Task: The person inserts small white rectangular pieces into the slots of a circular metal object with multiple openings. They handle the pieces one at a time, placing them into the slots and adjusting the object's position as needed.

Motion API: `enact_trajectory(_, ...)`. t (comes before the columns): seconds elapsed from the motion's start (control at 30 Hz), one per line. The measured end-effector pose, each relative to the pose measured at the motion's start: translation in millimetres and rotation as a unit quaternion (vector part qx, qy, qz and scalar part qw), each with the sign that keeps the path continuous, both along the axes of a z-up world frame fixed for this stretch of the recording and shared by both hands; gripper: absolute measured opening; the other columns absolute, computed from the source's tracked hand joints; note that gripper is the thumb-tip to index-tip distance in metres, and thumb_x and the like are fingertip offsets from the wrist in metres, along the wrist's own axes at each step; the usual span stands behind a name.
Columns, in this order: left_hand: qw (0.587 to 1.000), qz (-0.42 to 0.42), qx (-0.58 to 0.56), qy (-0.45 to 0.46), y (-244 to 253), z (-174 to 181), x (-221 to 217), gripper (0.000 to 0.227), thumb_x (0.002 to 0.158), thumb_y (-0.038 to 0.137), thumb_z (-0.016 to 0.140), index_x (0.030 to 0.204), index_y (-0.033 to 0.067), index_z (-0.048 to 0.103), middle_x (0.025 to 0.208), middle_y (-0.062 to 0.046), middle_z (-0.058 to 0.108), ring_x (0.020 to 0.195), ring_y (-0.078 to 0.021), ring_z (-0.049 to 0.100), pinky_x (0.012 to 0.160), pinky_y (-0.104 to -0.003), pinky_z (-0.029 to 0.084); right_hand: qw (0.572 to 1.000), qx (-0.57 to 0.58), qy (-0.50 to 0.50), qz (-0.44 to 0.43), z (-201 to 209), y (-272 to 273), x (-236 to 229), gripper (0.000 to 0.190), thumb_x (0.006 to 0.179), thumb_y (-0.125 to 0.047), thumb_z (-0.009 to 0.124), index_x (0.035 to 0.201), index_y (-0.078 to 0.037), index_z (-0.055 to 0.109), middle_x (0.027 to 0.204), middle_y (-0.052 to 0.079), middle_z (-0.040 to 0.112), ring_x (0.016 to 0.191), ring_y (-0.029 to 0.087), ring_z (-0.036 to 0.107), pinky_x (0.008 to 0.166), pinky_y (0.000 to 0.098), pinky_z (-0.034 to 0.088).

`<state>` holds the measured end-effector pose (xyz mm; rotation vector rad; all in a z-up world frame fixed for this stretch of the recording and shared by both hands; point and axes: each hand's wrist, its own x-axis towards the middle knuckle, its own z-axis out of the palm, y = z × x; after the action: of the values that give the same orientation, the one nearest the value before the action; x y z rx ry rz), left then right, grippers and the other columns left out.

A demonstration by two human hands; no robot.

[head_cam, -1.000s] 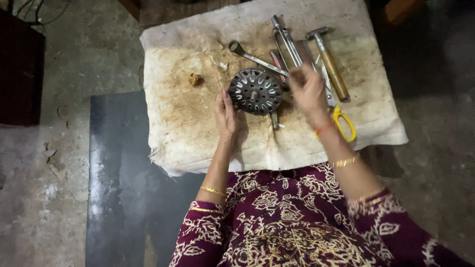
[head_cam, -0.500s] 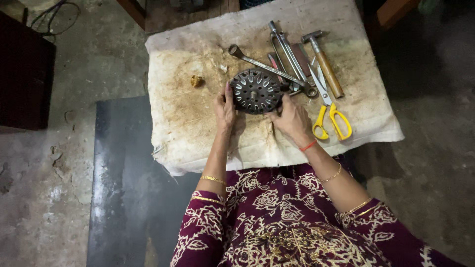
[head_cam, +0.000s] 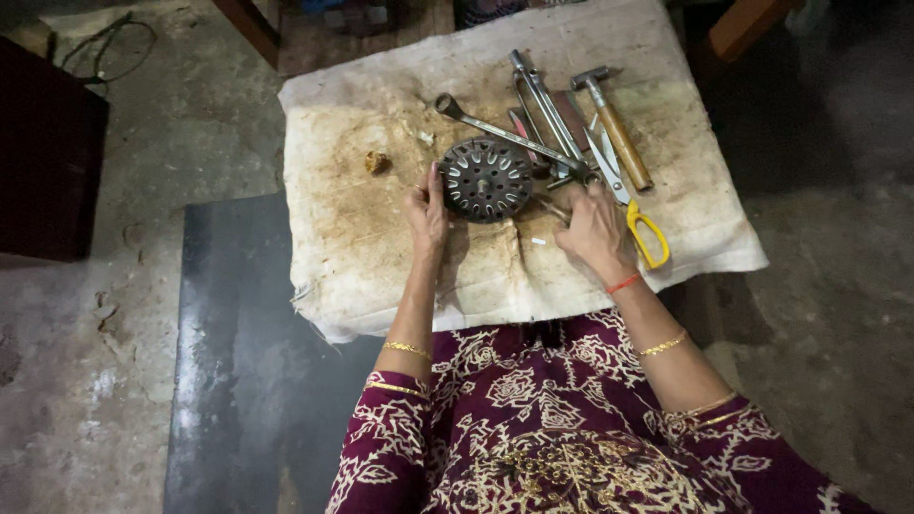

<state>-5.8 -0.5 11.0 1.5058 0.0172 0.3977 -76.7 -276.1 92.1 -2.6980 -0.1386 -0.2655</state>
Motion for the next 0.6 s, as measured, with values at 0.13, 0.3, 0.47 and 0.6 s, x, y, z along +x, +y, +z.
enact_trajectory(0.13, 1.000, -0.015, -0.002, -0.013, -0.9, 3.8, -7.0, 0.040, 0.110, 0.032, 0.056, 0.110, -0.0043, 0.072, 0.088, 0.004, 0.067, 0.078, -0.0046, 0.053, 0.067, -0.024, 0.047, 0.997, 0.044, -0.032, -0.051, -8.3, -14.4, 1.4, 0.028, 0.078, -0.015, 0.077, 0.099, -0.002, 0.065, 0.102, 0.025, 0.064, 0.095, 0.043, 0.064, 0.081, 0.0529, 0.051)
enact_trajectory(0.3, 0.996, -0.049, -0.080, 0.013, 1.3, -13.5, -0.9, 0.037, 0.107, 0.032, 0.056, 0.112, -0.0013, 0.071, 0.093, 0.003, 0.071, 0.080, -0.0035, 0.058, 0.070, -0.022, 0.051, 0.964, 0.229, -0.111, -0.081, -10.2, -39.1, -0.7, 0.018, 0.088, -0.005, 0.075, 0.100, -0.002, 0.062, 0.087, 0.015, 0.064, 0.078, 0.028, 0.063, 0.069, 0.0415, 0.049)
enact_trajectory(0.47, 0.988, -0.088, -0.125, 0.030, 5.4, -25.4, 0.3, 0.036, 0.112, 0.029, 0.057, 0.121, -0.0031, 0.071, 0.094, 0.001, 0.067, 0.077, -0.0065, 0.053, 0.065, -0.024, 0.044, 0.829, 0.557, 0.059, 0.009, -3.4, -5.7, 14.1, 0.027, 0.087, -0.006, 0.074, 0.113, -0.008, 0.067, 0.084, 0.000, 0.069, 0.057, 0.003, 0.053, 0.046, 0.0222, 0.038)
enact_trajectory(0.6, 0.973, -0.153, -0.171, -0.001, 11.9, -12.7, -0.9, 0.038, 0.106, 0.023, 0.060, 0.134, -0.0017, 0.063, 0.115, -0.002, 0.072, 0.099, -0.0078, 0.065, 0.089, -0.025, 0.055, 0.914, 0.390, 0.102, 0.048, -1.6, 26.4, 24.5, 0.028, 0.090, -0.009, 0.078, 0.115, -0.002, 0.067, 0.084, 0.006, 0.070, 0.062, 0.012, 0.059, 0.056, 0.0303, 0.046)
